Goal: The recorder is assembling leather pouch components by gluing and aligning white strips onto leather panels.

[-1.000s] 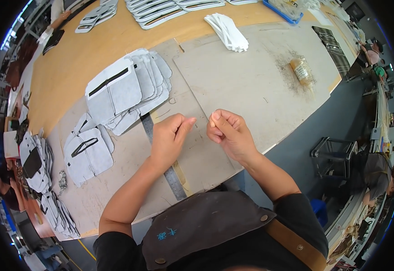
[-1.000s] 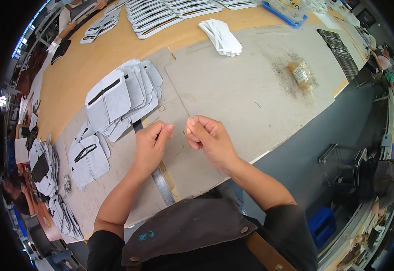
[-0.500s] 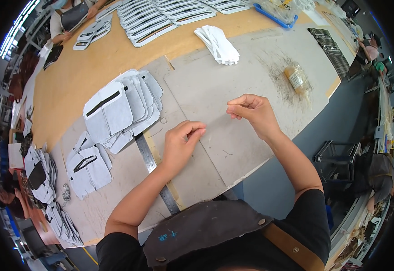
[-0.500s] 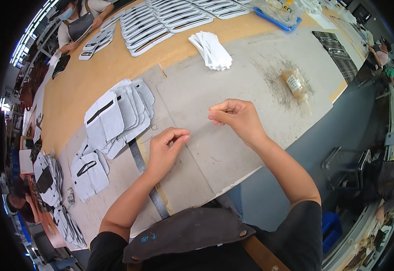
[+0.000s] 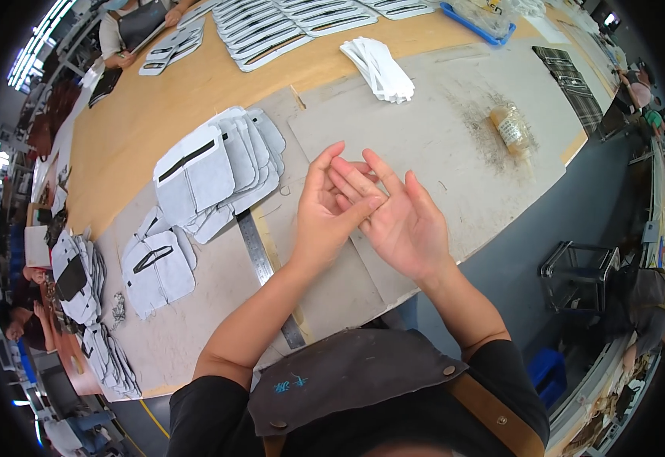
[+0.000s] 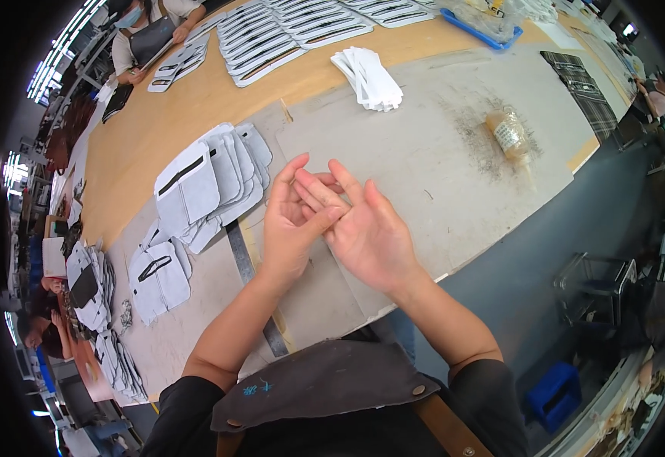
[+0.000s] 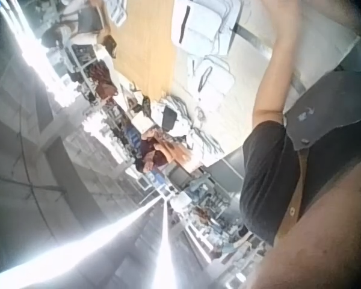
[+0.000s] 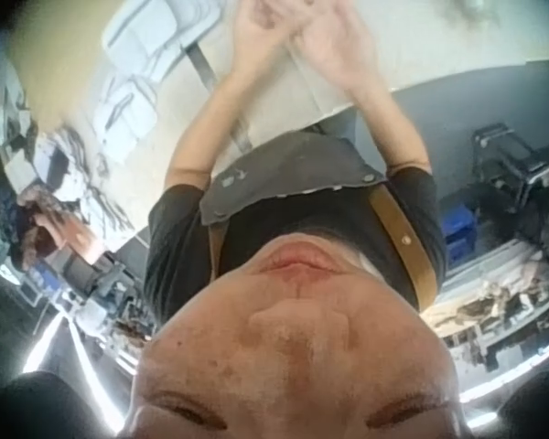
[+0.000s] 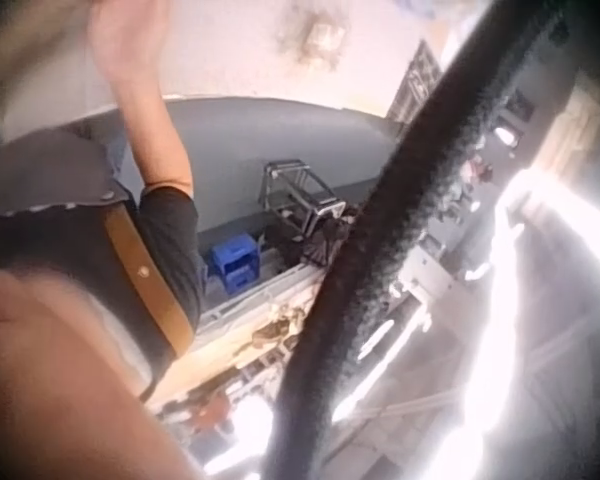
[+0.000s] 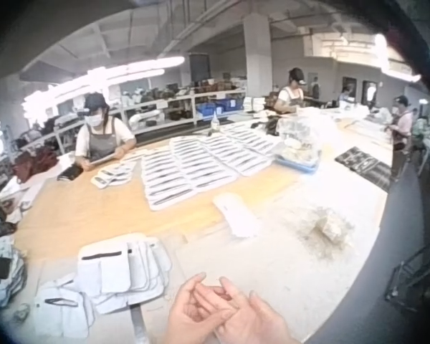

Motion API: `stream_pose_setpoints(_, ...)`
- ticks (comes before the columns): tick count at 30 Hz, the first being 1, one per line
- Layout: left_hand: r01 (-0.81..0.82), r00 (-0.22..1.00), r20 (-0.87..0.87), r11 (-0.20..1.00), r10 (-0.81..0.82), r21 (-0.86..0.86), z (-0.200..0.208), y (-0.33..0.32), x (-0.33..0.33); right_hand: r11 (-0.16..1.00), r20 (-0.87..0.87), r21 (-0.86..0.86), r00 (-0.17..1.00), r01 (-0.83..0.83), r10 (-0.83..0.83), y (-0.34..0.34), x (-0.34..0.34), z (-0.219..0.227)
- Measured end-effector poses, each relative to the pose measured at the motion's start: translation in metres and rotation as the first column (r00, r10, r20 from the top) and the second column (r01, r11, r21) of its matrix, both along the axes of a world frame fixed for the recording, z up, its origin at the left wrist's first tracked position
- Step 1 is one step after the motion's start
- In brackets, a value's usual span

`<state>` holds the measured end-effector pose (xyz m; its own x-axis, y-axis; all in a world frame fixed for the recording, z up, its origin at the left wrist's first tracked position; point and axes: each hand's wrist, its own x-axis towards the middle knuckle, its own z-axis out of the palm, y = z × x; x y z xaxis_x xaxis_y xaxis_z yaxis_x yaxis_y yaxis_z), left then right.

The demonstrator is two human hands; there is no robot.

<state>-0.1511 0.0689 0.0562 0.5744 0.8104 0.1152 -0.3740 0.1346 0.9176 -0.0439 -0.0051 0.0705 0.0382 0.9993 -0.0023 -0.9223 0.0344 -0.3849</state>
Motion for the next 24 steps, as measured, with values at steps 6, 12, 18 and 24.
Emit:
stream_pose_setpoints(6, -0.066, 0.998, 0.019, 0.997, 0.066, -0.031, 0.006, -0.018, -0.005, 0.992, 0.075, 0.113, 0.995, 0.058, -0.066, -0.009, -0.026, 0.001)
stream_pose_setpoints(12, -0.181, 0.982, -0.074, 0.981, 0.176, -0.07, 0.0, -0.015, -0.009, 0.993, 0.187, 0.087, 0.978, 0.079, -0.094, -0.019, -0.047, 0.005)
stream_pose_setpoints(18, -0.068, 0.996, 0.046, 0.996, 0.071, -0.063, 0.018, -0.028, -0.017, 0.989, -0.057, 0.14, 0.997, 0.05, -0.043, -0.022, -0.036, 0.007)
stream_pose_setpoints(24, -0.034, 0.999, 0.009, 0.999, 0.034, -0.013, 0.012, -0.027, -0.035, 0.989, 0.057, 0.144, 0.998, 0.028, -0.036, -0.023, -0.055, 0.008)
